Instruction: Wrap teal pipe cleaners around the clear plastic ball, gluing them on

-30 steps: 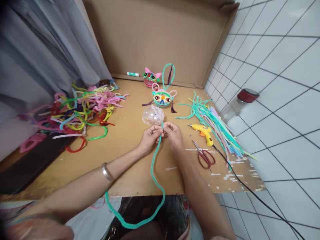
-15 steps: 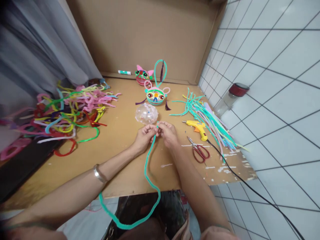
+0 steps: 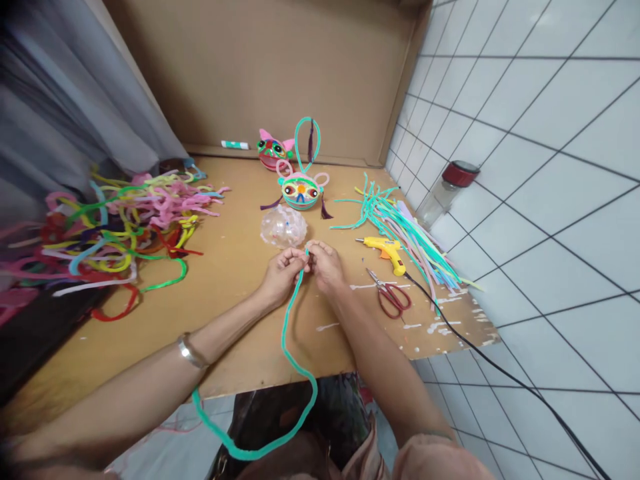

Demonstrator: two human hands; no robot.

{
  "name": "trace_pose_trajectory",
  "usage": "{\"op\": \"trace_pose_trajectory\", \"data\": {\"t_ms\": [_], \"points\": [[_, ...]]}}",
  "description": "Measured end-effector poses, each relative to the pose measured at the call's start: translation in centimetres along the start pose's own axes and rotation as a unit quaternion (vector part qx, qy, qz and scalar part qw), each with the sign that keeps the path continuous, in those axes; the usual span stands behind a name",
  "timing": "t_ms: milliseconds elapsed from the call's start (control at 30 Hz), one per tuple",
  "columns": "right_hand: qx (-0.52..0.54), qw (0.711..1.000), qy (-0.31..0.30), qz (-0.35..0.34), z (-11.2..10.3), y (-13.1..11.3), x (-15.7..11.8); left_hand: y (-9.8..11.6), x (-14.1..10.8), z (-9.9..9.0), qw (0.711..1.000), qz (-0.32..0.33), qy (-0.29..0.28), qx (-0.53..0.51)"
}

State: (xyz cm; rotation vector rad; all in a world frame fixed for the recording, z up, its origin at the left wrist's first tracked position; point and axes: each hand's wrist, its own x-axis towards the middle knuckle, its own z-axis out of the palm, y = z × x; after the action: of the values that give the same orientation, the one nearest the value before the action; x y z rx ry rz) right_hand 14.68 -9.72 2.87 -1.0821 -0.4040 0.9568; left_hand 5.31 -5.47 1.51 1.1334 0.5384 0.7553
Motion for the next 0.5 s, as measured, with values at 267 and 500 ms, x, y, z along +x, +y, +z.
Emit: {"op": "trace_pose_trajectory", "data": {"t_ms": [267, 500], "points": [[0.018, 0.999, -0.035, 0.024, -0.9, 0.5, 0.5, -0.4, 0.0, 0.0, 1.000, 0.011, -0.007, -0.004], [0.045, 0.997, -0.038, 0.046, -1.4, 1.3, 1.3, 0.0, -0.1, 0.1, 1.000, 0.009, -0.016, 0.001]]}}
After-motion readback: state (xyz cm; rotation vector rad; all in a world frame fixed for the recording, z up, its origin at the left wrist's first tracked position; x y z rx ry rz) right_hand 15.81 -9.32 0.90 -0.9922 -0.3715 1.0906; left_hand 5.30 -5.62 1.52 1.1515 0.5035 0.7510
